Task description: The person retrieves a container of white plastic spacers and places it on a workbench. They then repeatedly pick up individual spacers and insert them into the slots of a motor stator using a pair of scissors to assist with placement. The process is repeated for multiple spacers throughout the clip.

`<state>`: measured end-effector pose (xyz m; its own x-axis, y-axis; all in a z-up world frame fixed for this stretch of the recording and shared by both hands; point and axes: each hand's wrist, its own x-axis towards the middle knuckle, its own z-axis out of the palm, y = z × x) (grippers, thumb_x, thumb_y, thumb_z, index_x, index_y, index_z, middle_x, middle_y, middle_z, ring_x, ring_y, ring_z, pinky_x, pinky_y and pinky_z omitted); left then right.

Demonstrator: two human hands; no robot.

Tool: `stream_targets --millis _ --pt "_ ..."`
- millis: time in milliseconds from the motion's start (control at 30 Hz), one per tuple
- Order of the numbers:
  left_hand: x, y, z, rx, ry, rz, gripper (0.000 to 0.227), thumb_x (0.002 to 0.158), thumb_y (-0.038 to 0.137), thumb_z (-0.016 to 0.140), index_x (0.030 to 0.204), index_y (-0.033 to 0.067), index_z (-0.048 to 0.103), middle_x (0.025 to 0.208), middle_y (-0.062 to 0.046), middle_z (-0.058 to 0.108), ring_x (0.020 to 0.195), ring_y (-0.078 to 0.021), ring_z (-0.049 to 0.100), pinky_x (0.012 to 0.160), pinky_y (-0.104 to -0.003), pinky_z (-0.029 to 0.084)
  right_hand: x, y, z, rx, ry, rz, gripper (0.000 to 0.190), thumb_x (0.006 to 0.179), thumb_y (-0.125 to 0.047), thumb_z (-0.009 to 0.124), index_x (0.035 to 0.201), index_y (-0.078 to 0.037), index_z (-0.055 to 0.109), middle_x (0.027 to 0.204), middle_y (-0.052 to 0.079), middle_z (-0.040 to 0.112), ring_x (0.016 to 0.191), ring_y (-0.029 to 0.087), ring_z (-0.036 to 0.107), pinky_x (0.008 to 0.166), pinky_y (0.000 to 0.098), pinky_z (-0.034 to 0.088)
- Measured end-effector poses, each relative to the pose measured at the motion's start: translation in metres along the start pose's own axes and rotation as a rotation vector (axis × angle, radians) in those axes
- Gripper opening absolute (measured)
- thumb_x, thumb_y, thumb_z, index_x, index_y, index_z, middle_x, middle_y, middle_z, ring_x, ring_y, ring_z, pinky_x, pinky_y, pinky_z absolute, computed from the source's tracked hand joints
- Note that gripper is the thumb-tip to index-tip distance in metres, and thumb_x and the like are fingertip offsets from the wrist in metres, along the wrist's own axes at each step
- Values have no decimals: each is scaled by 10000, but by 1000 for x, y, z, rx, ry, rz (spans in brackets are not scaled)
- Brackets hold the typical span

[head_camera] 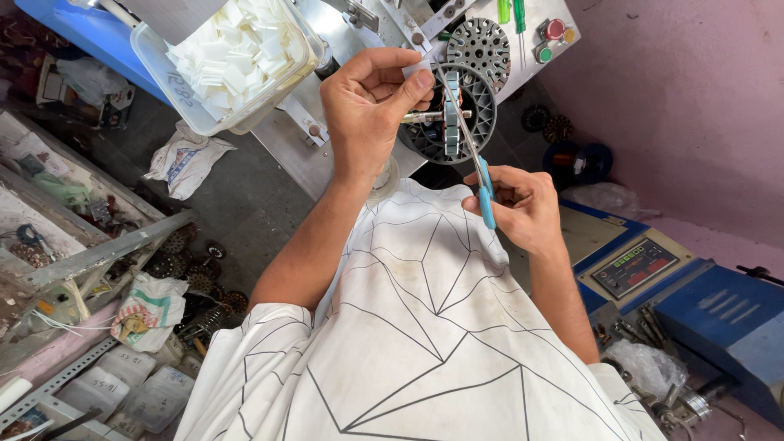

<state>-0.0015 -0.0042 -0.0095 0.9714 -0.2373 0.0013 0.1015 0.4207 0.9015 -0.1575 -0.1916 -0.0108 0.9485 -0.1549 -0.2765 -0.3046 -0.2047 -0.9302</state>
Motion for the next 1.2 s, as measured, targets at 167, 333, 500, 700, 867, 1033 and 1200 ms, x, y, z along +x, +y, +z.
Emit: stream_targets --millis 167,333,500,700,867,1033,1200 --pt "-2 -2 -2 16 -28 42 218 959 7 787 1153 -49 704 973 -127 759 864 -151 748 816 -298 659 10 -4 6 -26 72 97 342 807 -167 870 1055 32 743 715 34 714 575 50 640 503 221 479" --pt "-7 -1 0 3 -142 33 245 976 -37 722 1218 -47 683 1069 -111 753 984 -166 752 938 -312 638 32 3 14 -563 328 80 407 798 -253 909 970 37 680 725 130 724 589 199 705 543 318 521" --pt "-12 -4 0 18 -191 46 177 1040 -54 614 1203 -65 680 1101 -96 703 985 -174 746 920 -322 659 54 16 14 -791 323 -54 419 739 -190 893 982 7 615 741 131 689 642 337 675 576 428 509" --pt "-21 -11 6 110 -100 36 158 1014 -58 634 1162 -80 685 1081 -121 725 948 -190 761 849 -323 672 50 -18 17 -889 262 -359 332 729 -117 878 1024 -95 727 888 97 688 728 281 691 591 389 529" --pt "-30 -15 14 140 -51 -82 141 977 -54 650 1109 -88 682 1039 -142 737 929 -177 766 818 -304 667 35 -50 23 -604 302 -852 279 887 64 817 1129 -26 712 957 98 671 749 228 657 618 341 502" --pt "-36 -18 19 171 -105 -132 158 980 -45 654 1126 -82 699 995 -137 758 870 -164 768 787 -279 648 38 -48 21 -660 362 -938 254 844 80 807 1065 -10 719 882 91 646 699 235 623 591 354 484" --pt "-40 -10 15 143 -290 -83 165 1009 1 640 1157 -33 706 1011 -89 735 929 -162 766 845 -275 646 30 -37 17 -421 353 -748 181 919 103 749 1051 3 676 910 103 666 703 188 641 592 308 480"
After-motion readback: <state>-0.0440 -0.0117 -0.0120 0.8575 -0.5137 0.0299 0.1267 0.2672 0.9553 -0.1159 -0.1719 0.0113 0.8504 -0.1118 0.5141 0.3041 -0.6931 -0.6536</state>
